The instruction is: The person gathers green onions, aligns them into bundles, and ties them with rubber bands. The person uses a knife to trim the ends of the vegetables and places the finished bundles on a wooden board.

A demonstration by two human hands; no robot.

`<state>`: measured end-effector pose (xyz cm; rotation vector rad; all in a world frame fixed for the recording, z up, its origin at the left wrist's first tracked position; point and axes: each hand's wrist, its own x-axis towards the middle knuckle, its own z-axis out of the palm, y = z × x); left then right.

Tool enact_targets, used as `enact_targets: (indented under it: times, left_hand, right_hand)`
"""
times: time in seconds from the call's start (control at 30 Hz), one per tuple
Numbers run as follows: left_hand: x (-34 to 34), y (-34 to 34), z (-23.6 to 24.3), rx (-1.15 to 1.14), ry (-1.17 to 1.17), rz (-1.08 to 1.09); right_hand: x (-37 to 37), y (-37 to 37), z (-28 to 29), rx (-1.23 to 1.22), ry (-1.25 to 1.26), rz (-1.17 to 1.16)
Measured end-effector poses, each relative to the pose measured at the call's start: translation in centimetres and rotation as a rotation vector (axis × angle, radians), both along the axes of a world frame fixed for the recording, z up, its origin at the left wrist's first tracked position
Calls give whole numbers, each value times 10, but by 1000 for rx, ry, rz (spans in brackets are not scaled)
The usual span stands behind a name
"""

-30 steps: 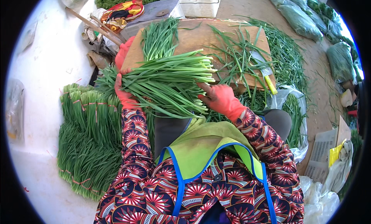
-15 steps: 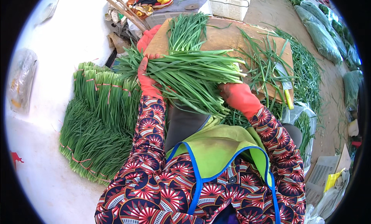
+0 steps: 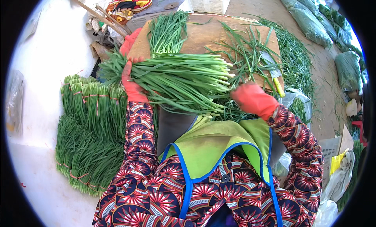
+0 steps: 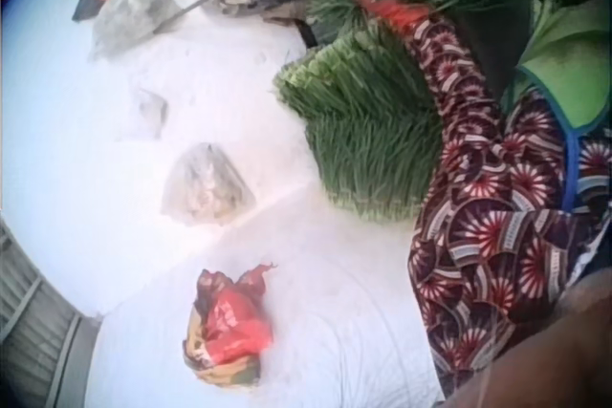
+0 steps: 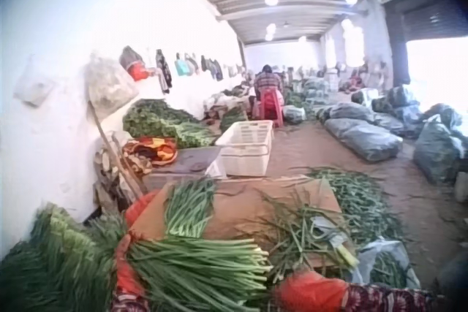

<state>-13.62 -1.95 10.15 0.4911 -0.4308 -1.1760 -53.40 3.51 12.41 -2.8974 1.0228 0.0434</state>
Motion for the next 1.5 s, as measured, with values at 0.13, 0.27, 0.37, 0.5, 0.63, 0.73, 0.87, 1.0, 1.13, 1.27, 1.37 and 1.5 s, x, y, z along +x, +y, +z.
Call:
enact_targets:
  times: [0.13,0.27,0.37,0.5,0.63,0.73,0.87,1.0,1.13,1.27,1.37,1.5]
  left_hand:
    - [34,3,-12,-143,58,-115]
    - [44,3,-23,-56,91,-65]
    - [55,7,-26,-93,97,-82]
    - [52,1,-29,-123,80,-126]
    - [55,4,-35,-142,61,-144]
    - [54,11,-33,-116,114,-152]
    - [54,14,-30,-211,41,-245]
    - [50,18,-27,-148,68,-172]
    - [44,12,-26,-172,14,-172]
    - [63,2,-35,-177,10,-132]
    - [49,9,-30,-148,65,-167]
    - [55,9,-41,-146,56,-141]
  right_hand:
    - [-111,-25,-43,-72,89,-529]
    - [-134,-30,-32,-199,122,-905]
    - [-52,-14,-33,108,-437,-722]
    - [28,-2,-70,832,-1153,-632]
    - [68,20,-68,1097,-1230,-589]
    - [67,31,-63,864,-872,-538]
    - [48,28,-56,430,-837,-617]
    - [57,14,-30,61,-679,-338]
    - [77,-11,-34,-36,-259,-221]
    - [82,-11,-35,-52,-172,-233]
    - [50,-10,-43,-71,-17,-307]
    - [-51,-25,-104,-29,-91,-743]
